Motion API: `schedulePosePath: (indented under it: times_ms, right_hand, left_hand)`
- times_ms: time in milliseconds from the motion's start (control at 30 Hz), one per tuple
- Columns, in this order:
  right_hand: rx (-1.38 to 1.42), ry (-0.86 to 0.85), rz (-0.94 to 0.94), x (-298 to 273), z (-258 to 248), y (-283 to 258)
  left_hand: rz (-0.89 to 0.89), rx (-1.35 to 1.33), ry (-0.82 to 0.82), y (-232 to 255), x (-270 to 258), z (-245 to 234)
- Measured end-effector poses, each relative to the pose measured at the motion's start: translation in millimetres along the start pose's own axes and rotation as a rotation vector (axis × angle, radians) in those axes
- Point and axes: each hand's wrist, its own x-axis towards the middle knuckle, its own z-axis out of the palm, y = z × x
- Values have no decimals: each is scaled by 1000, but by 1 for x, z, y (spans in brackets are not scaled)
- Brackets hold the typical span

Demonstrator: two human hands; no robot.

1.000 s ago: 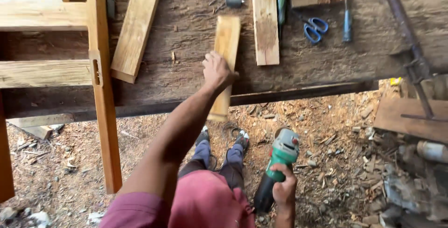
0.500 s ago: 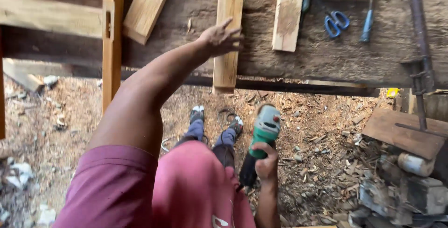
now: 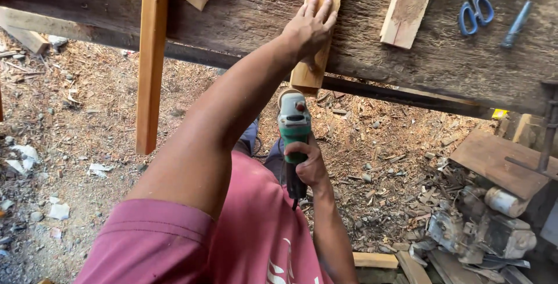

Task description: Using an angle grinder to sand and shape a wooden block on a workbench

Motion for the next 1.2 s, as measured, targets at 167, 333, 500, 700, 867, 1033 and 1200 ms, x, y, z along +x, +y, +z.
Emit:
schedulePosePath:
  times_ms: [167,333,500,700,867,1033,1200]
  right_hand:
    - [52,0,-10,-5,-11,11]
    - [65,115,-39,-12,-18,4]
    - [-55,222,6,-25,-31,7]
    - [26,123,-7,-14,-16,0]
    - [0,15,-18,0,-9,-4]
    - [-61,111,-42,-8,-20,2]
    - [-2,180,-31,-21,-32,11]
  left_hand:
    - [3,-37,-7,2,0,-1]
    - [-6,-47,-23,0,1,-1]
    - [3,-15,20,0,2,6]
    - [0,-62,-2,1,0,0]
    - [1,-52,5,0,0,-1]
    - [-3,-115,0,-2,1,1]
    - [-15,-75,-27,-2,4,2]
